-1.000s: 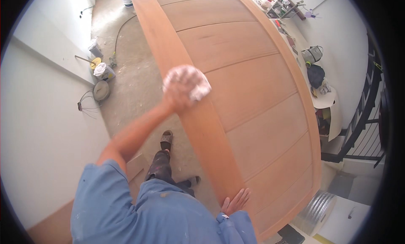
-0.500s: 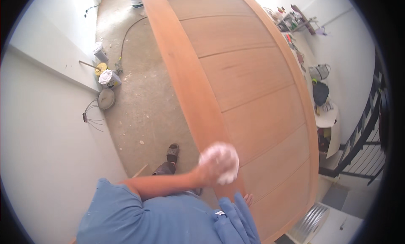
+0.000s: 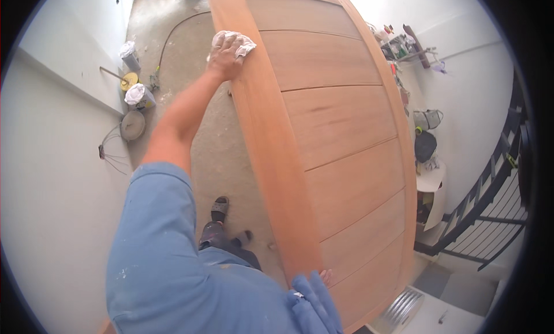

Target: The person uses a metal scraper to remove excess material from the seams of a large wooden door. They then wipe the entire surface of the door with a white cloth to clean it. Two other people are present in the background, one of whom is also working on a wooden surface.

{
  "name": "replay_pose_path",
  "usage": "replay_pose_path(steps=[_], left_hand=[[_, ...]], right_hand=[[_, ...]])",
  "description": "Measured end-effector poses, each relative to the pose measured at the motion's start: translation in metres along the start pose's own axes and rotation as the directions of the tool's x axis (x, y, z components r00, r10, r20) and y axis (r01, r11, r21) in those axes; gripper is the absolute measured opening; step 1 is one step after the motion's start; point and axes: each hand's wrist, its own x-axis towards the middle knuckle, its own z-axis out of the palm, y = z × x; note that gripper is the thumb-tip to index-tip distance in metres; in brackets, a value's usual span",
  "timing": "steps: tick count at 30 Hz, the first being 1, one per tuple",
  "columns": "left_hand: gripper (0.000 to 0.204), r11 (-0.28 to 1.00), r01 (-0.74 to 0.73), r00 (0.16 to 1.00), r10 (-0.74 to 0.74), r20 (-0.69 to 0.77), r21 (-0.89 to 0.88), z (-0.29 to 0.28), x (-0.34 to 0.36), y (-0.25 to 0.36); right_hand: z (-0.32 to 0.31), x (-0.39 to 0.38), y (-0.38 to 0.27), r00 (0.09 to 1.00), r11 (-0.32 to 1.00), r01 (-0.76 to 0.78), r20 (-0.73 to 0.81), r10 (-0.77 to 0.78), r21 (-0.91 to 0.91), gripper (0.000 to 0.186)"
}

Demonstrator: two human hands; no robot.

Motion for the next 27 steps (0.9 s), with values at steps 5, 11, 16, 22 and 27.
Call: replay_pose_path(steps=[5,11,16,22,27], left_hand=[[0.064,0.879,0.111,0.89,-0.296,-0.348,-0.463,0.026,-0.126,0.108],[0.098,0.316,0.206,0.915,-0.397,0.068,-0.926,-0.108,-0.438,0.358],[0.093,0.236,0.218,0.906,-0.41,0.106,-0.947,-0.088,-0.403,0.344],[0.077,0.44,0.349,0.808,-0.588,0.028,-0.827,-0.035,-0.147,0.157],[0.076,0.901,0.151,0.974,-0.207,-0.097,-0.406,-0.036,-0.22,0.206]], right_hand=[[-0.009,0.023,0.004,0.996,0.996,0.081,0.025,-0.08,-0.024,0.085],[-0.02,0.029,0.014,0.989,0.989,0.141,0.05,-0.139,-0.044,0.083],[-0.022,0.03,0.028,0.984,0.982,0.176,0.054,-0.172,-0.073,0.082],[-0.016,0.043,0.026,0.97,0.97,0.241,0.011,-0.241,-0.028,0.08],[-0.006,0.046,-0.012,0.969,0.969,0.247,-0.023,-0.246,0.032,0.079]])
